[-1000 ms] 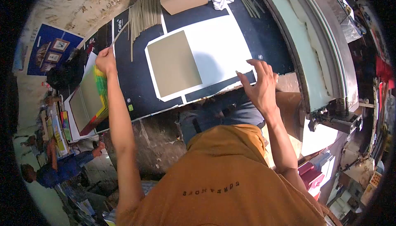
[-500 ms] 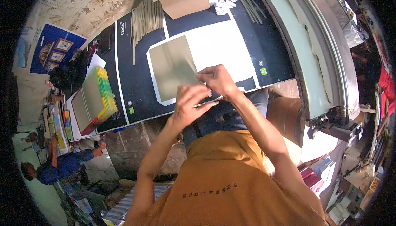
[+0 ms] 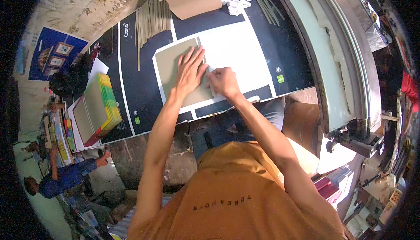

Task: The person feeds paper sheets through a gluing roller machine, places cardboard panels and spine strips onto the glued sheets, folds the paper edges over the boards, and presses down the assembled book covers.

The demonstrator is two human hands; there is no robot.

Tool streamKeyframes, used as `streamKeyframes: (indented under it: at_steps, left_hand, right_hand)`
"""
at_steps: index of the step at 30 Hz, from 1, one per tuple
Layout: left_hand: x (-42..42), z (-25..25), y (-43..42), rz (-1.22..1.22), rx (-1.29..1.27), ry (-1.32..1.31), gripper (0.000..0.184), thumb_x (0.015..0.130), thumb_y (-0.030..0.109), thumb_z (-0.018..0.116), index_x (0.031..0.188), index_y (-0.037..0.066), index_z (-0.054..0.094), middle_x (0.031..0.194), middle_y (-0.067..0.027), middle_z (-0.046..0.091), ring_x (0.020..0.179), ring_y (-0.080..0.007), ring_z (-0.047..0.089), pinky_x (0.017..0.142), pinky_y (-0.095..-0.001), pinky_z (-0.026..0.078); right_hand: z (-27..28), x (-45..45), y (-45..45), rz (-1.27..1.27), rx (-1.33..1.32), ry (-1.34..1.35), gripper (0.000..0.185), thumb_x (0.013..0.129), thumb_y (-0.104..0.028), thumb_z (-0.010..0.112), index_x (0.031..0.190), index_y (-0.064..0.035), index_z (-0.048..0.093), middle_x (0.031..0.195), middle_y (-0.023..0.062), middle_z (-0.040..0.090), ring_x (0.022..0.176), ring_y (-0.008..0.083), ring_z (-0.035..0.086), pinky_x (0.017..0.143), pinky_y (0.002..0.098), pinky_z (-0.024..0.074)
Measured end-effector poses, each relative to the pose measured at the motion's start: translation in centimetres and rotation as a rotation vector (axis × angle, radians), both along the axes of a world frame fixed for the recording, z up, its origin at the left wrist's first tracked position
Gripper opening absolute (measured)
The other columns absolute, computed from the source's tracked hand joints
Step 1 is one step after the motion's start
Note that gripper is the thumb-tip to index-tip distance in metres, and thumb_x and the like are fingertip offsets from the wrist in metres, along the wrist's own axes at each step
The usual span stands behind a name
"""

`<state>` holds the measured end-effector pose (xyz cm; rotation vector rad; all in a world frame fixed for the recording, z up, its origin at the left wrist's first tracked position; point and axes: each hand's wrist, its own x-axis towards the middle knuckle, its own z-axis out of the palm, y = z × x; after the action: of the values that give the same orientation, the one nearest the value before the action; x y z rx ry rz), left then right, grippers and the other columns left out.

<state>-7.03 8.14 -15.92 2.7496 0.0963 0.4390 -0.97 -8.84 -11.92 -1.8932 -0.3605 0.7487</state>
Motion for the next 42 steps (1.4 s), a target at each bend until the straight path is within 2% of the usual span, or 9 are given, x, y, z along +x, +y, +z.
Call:
streamKeyframes:
  at_steps: [3, 6, 10, 19, 25, 26, 29, 32, 42]
  left_hand:
    - [-0.2, 0.3, -0.2, -0.001, 0.031, 0.002, 0.055, 0.102, 0.035, 0.055, 0.149, 0.009, 0.048, 0.159, -0.0057, 0.043, 0.149, -0.031, 0.034, 0.121, -0.0547, 0.024]
    - [-0.1, 0.2, -0.2, 0.011, 0.048, 0.03, 0.056, 0.101, 0.036, 0.056, 0.15, 0.01, 0.048, 0.16, -0.0035, 0.042, 0.149, -0.0294, 0.033, 0.121, -0.0538, 0.023]
    - [0.0, -0.2, -0.2, 0.019, 0.048, 0.002, 0.056, 0.098, 0.031, 0.058, 0.149, 0.01, 0.049, 0.159, -0.0037, 0.044, 0.148, -0.0312, 0.036, 0.12, -0.0534, 0.024]
    - [0.1, -0.5, -0.3, 0.044, 0.073, 0.001, 0.057, 0.097, 0.04, 0.06, 0.146, 0.011, 0.054, 0.157, -0.0003, 0.046, 0.147, -0.0275, 0.037, 0.121, -0.0522, 0.024]
    - [0.2, -0.6, -0.3, 0.049, 0.082, 0.007, 0.057, 0.097, 0.041, 0.06, 0.145, 0.011, 0.054, 0.157, -0.0004, 0.047, 0.147, -0.0278, 0.037, 0.121, -0.0524, 0.025]
    - [0.2, -0.5, -0.3, 0.049, 0.084, 0.005, 0.057, 0.097, 0.041, 0.06, 0.145, 0.011, 0.054, 0.156, -0.0005, 0.047, 0.147, -0.0278, 0.037, 0.121, -0.0525, 0.025]
    - [0.3, -0.5, -0.3, 0.051, 0.092, 0.01, 0.058, 0.097, 0.042, 0.06, 0.145, 0.011, 0.054, 0.156, -0.0006, 0.047, 0.147, -0.0278, 0.037, 0.121, -0.0529, 0.025]
    - [0.3, -0.5, -0.2, 0.047, 0.097, 0.019, 0.058, 0.097, 0.043, 0.059, 0.145, 0.011, 0.054, 0.156, -0.0005, 0.047, 0.147, -0.0276, 0.037, 0.121, -0.0528, 0.025]
    - [0.2, -0.2, -0.3, 0.032, 0.087, 0.02, 0.058, 0.096, 0.037, 0.062, 0.146, 0.009, 0.052, 0.158, -0.0017, 0.044, 0.147, -0.0284, 0.036, 0.12, -0.0522, 0.026]
  right_hand:
    - [0.5, -0.5, -0.3, -0.003, 0.002, 0.069, 0.028, 0.094, -0.019, 0.068, 0.089, 0.0073, 0.073, 0.068, 0.0071, 0.072, 0.048, 0.0078, 0.054, 0.045, 0.0255, 0.0443]
    - [-0.2, -1.1, -1.1, -0.006, -0.03, 0.066, 0.03, 0.092, -0.023, 0.068, 0.082, 0.0038, 0.076, 0.062, 0.0071, 0.07, 0.049, 0.0097, 0.059, 0.051, 0.0293, 0.0496]
    - [0.8, -2.4, -2.3, -0.01, -0.029, 0.114, 0.029, 0.093, -0.022, 0.068, 0.088, 0.0056, 0.075, 0.066, 0.0066, 0.072, 0.049, 0.0085, 0.057, 0.05, 0.0279, 0.0487]
    - [1.5, -5.2, -5.2, -0.06, -0.038, 0.194, 0.028, 0.095, -0.019, 0.067, 0.094, 0.0072, 0.073, 0.071, 0.0093, 0.075, 0.049, 0.0087, 0.058, 0.05, 0.0291, 0.0491]
    - [2.8, -8.7, -8.2, 0.078, -0.086, -0.384, 0.017, 0.09, -0.016, 0.073, 0.093, 0.001, 0.072, 0.087, 0.0109, 0.076, 0.068, 0.0274, 0.069, 0.063, 0.0373, 0.0545]
    - [1.7, -8.6, -8.4, 0.141, 0.003, -0.607, 0.014, 0.086, -0.013, 0.074, 0.093, -0.0016, 0.07, 0.105, 0.0103, 0.074, 0.086, 0.0318, 0.067, 0.075, 0.0395, 0.0547]
    - [1.9, -8.4, -8.2, 0.234, -0.096, -0.708, 0.015, 0.084, -0.011, 0.073, 0.097, -0.0041, 0.068, 0.12, 0.0088, 0.07, 0.099, 0.0298, 0.064, 0.085, 0.0411, 0.0519]
    - [1.7, -8.1, -7.7, 0.292, -0.105, -0.757, 0.018, 0.084, -0.01, 0.074, 0.099, -0.0041, 0.068, 0.127, 0.0093, 0.068, 0.098, 0.0304, 0.061, 0.087, 0.0415, 0.0506]
    - [1.7, -7.9, -7.2, 0.343, -0.258, -0.811, 0.023, 0.085, -0.018, 0.072, 0.104, -0.0077, 0.066, 0.126, 0.0035, 0.067, 0.103, 0.0261, 0.06, 0.086, 0.0417, 0.0493]
